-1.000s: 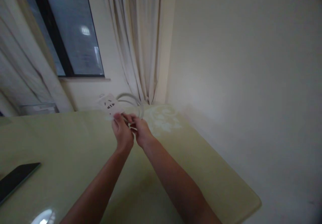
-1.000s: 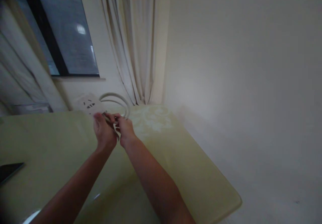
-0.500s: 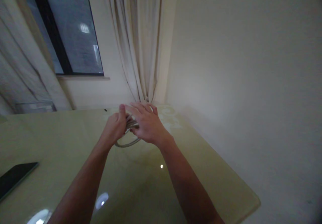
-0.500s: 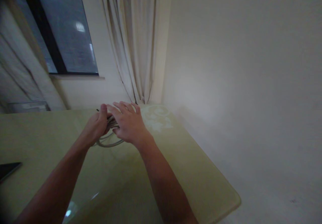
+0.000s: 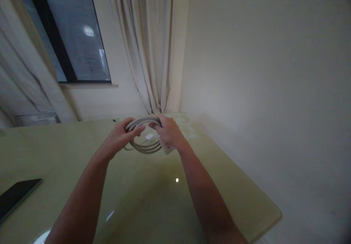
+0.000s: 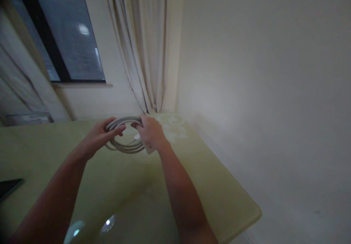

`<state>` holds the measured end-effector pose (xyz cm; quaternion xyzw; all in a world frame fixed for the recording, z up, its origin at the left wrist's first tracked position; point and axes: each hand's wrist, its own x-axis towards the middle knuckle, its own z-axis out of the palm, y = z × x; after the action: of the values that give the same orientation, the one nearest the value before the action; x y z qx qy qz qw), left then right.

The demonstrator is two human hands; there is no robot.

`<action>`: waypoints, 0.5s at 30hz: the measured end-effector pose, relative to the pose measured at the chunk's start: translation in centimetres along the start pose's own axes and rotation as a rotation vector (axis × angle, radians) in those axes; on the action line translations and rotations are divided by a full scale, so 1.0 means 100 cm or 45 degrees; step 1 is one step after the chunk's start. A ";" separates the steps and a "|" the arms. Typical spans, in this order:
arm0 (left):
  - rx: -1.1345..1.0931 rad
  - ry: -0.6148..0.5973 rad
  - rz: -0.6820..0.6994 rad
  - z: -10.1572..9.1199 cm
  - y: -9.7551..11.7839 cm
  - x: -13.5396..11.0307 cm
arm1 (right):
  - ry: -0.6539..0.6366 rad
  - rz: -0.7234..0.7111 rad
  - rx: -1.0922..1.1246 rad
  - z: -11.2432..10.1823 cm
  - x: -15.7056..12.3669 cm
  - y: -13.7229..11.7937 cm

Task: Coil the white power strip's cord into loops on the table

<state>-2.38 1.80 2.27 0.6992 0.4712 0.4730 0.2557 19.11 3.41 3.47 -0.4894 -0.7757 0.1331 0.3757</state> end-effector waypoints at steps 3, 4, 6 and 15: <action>-0.360 -0.007 -0.066 0.002 -0.015 0.001 | 0.207 0.116 0.548 0.002 0.009 0.013; -0.499 -0.033 -0.085 0.007 -0.017 0.000 | 0.265 0.184 0.753 0.004 0.011 0.015; -0.718 -0.091 -0.087 0.021 -0.018 0.000 | 0.340 0.359 1.148 0.008 0.014 0.014; -1.109 0.247 0.056 0.081 0.008 0.002 | -0.005 1.035 2.140 0.032 0.019 0.000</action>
<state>5.28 2.34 -0.49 0.4883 0.2348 0.6962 0.4708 16.35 5.50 2.13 -0.2905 -0.1947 0.7726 0.5298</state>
